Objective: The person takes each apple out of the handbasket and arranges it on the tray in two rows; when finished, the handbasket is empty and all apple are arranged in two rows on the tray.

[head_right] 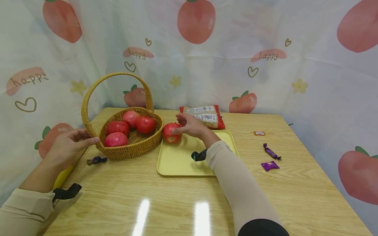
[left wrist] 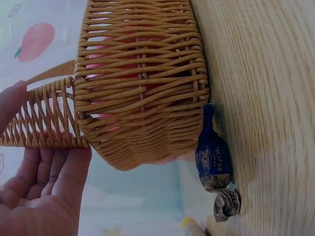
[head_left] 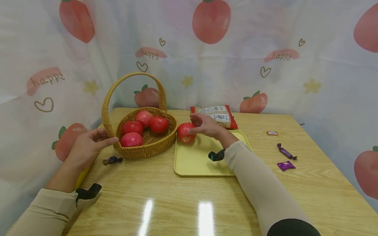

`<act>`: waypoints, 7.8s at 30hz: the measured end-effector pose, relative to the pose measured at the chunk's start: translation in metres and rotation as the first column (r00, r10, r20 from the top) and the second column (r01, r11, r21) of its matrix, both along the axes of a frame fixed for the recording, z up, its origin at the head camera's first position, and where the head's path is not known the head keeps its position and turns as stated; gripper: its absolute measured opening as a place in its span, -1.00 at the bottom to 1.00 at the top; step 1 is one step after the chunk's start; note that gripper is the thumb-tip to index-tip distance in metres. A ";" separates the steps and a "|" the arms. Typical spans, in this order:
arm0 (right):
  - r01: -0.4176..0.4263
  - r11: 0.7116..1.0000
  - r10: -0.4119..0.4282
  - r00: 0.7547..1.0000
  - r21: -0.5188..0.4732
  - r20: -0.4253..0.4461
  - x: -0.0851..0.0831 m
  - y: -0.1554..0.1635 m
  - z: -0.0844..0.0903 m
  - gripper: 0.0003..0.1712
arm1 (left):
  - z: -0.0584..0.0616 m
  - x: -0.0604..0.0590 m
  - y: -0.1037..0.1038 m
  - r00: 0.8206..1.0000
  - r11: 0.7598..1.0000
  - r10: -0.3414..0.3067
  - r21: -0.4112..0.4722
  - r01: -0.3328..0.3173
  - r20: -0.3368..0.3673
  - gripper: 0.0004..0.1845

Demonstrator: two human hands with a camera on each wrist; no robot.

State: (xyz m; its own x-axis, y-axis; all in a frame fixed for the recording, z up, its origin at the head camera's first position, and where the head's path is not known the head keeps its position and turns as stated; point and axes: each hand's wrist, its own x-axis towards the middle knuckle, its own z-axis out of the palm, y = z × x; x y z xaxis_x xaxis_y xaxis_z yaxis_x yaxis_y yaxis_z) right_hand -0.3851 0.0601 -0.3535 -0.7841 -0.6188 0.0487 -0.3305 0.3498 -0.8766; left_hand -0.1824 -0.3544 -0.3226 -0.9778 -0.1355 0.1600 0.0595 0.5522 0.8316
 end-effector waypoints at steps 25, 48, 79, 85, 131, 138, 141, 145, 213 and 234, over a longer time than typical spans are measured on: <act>-0.034 0.999 0.035 0.999 0.037 -0.009 0.006 -0.007 0.002 -0.04 | -0.001 -0.001 -0.002 1.000 1.000 -0.009 0.018 0.008 0.015 -0.45; -0.056 0.996 0.059 0.997 0.065 -0.052 0.009 -0.014 -0.001 -0.07 | 0.003 -0.001 0.000 0.999 0.999 0.007 0.033 -0.008 0.041 -0.38; -0.130 0.989 0.137 0.985 0.065 -0.108 0.011 -0.035 0.030 -0.05 | 0.002 -0.001 0.000 1.000 0.999 0.004 0.033 -0.005 0.027 -0.36; -0.146 0.985 0.157 0.979 0.093 -0.130 0.010 -0.046 0.036 -0.06 | 0.002 0.000 0.001 1.000 0.999 0.000 0.036 -0.001 0.017 -0.36; -0.197 0.955 0.230 0.964 0.222 -0.133 -0.005 -0.112 0.053 0.02 | 0.004 0.002 0.001 1.000 0.998 0.015 0.055 -0.016 0.025 -0.40; -0.206 0.942 0.248 0.959 0.264 -0.139 -0.007 -0.120 0.054 0.04 | 0.004 0.001 0.004 0.999 0.995 0.010 0.099 -0.014 0.035 -0.41; -0.199 0.935 0.250 0.957 0.294 -0.147 -0.008 -0.123 0.054 0.05 | 0.003 0.001 0.004 0.999 0.996 0.012 0.089 -0.015 0.040 -0.41; -0.191 0.927 0.252 0.954 0.323 -0.159 -0.011 -0.126 0.053 0.05 | 0.003 0.001 0.004 0.999 0.997 0.017 0.070 -0.020 0.046 -0.40; -0.322 0.719 0.543 0.813 0.616 -0.209 -0.017 -0.139 0.071 -0.21 | 0.009 0.004 0.012 0.999 0.998 0.027 0.057 -0.028 0.034 -0.43; -0.291 0.880 0.376 0.910 0.375 -0.175 -0.013 -0.110 0.085 -0.19 | 0.011 0.007 0.009 0.999 0.996 0.024 0.080 -0.027 0.039 -0.39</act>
